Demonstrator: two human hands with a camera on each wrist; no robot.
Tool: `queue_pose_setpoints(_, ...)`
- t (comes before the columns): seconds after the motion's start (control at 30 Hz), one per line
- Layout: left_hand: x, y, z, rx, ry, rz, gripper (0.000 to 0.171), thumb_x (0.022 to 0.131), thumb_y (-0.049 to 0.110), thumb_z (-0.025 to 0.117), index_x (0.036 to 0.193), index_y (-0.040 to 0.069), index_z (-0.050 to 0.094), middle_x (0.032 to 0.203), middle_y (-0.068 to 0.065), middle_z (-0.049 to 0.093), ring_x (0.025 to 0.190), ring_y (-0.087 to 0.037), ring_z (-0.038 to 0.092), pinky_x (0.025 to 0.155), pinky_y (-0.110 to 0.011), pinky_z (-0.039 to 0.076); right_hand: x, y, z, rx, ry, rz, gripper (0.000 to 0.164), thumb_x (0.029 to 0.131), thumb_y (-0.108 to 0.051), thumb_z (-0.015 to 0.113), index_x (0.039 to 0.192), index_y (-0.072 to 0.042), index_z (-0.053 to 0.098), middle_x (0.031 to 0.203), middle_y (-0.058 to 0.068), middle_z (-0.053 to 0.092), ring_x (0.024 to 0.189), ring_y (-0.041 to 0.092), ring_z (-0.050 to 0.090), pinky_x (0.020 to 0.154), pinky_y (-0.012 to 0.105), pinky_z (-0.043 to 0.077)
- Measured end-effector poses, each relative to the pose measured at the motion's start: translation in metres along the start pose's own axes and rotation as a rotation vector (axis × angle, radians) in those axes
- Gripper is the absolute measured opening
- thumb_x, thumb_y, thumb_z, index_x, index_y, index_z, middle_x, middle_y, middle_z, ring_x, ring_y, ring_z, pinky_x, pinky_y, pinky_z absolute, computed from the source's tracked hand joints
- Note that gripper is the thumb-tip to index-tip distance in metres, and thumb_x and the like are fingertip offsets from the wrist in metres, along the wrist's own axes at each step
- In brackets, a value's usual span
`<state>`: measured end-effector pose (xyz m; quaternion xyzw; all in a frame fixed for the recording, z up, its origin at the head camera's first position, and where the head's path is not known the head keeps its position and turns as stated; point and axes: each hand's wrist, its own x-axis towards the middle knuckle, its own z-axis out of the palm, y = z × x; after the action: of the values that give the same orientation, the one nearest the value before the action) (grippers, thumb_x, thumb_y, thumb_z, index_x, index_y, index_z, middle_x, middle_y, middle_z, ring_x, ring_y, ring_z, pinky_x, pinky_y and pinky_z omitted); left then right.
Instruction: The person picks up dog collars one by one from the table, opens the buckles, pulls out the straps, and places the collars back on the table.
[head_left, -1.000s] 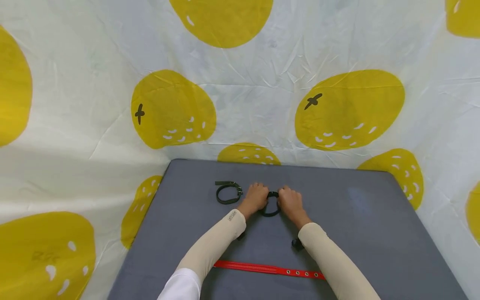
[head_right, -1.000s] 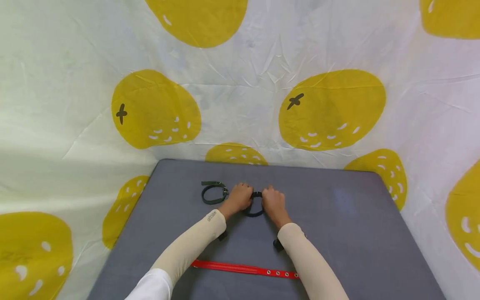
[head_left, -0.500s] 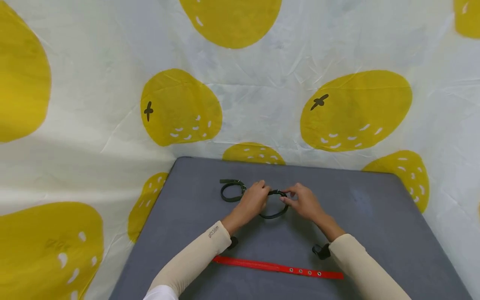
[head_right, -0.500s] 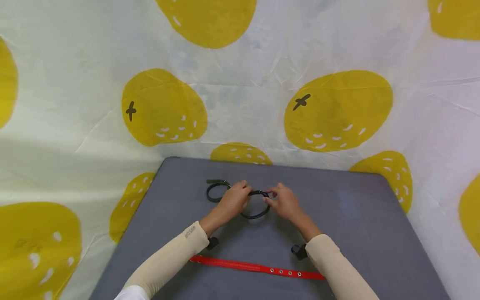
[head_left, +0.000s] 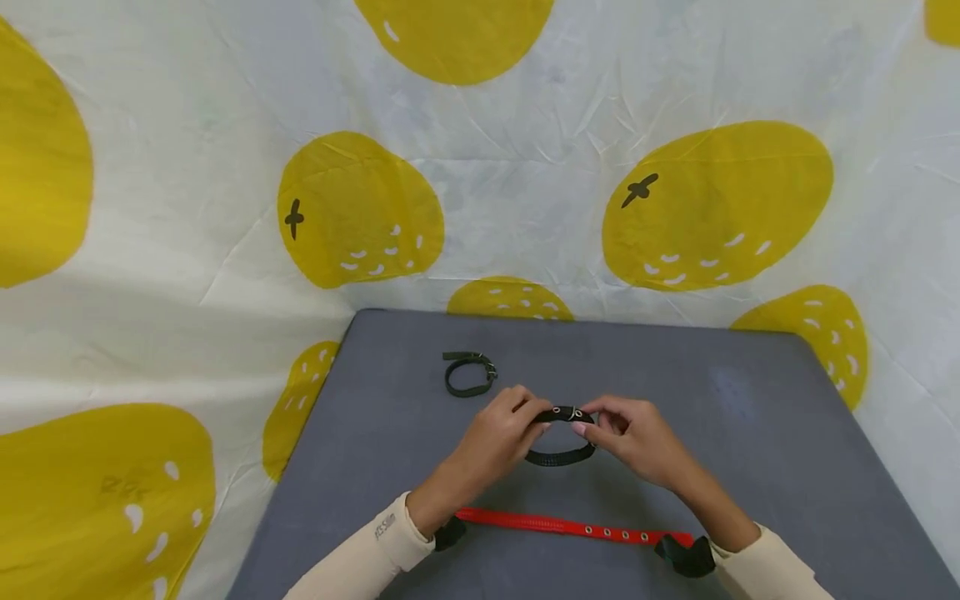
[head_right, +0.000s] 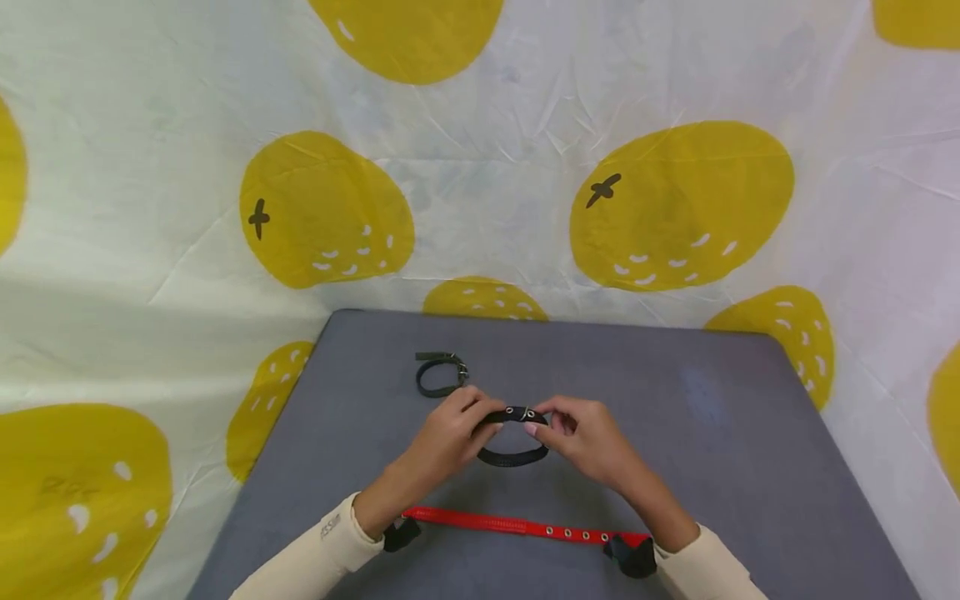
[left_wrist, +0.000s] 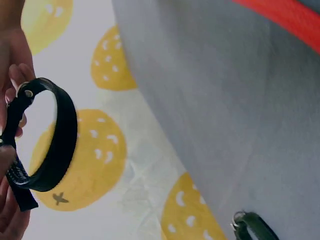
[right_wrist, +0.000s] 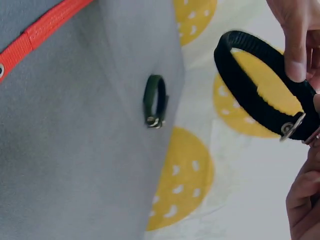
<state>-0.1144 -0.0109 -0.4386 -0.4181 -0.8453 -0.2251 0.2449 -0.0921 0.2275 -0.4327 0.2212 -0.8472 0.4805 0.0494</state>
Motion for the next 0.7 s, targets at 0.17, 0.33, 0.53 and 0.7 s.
queue_pose_setpoints(0.17,-0.006,0.009,-0.011,-0.067,0.013,0.027,0.033,0.089,0.035,0.075,0.115,0.015,0.071,0.105,0.001,0.063,0.088,-0.012,0.056,0.077,-0.02,0.047,-0.014,-0.017,0.007,-0.073,0.052,-0.163,0.022,0.083,-0.005,0.08,0.1,-0.018,0.074,0.067,-0.013,0.05,0.052,-0.004,0.04,0.046,0.016,0.037)
queue_pose_setpoints(0.33,-0.007,0.013,-0.016,-0.075,-0.005,0.125,0.032,0.088,0.039,0.075,0.112,0.017,0.073,0.101,0.005,0.064,0.083,-0.008,0.051,0.076,-0.02,0.042,-0.022,-0.021,0.012,-0.117,0.031,-0.291,0.03,0.078,0.001,0.082,0.101,-0.016,0.073,0.07,-0.015,0.053,0.056,-0.007,0.04,0.051,0.01,0.037)
queue_pose_setpoints(0.53,-0.01,0.015,-0.02,-0.073,-0.013,0.224,0.03,0.084,0.042,0.078,0.105,0.02,0.076,0.091,0.008,0.061,0.075,-0.006,0.042,0.071,-0.019,0.035,-0.027,-0.023,0.011,-0.094,-0.066,-0.327,0.028,0.082,-0.003,0.08,0.102,-0.02,0.071,0.078,-0.015,0.059,0.055,-0.008,0.037,0.049,0.009,0.035)
queue_pose_setpoints(0.7,-0.012,0.02,-0.024,-0.06,-0.035,0.242,0.027,0.086,0.043,0.076,0.102,0.022,0.074,0.091,0.009,0.061,0.076,-0.006,0.043,0.071,-0.018,0.036,-0.031,-0.025,0.009,-0.076,-0.09,-0.365,0.029,0.083,-0.001,0.079,0.105,-0.019,0.071,0.078,-0.014,0.058,0.054,-0.006,0.037,0.05,0.009,0.033)
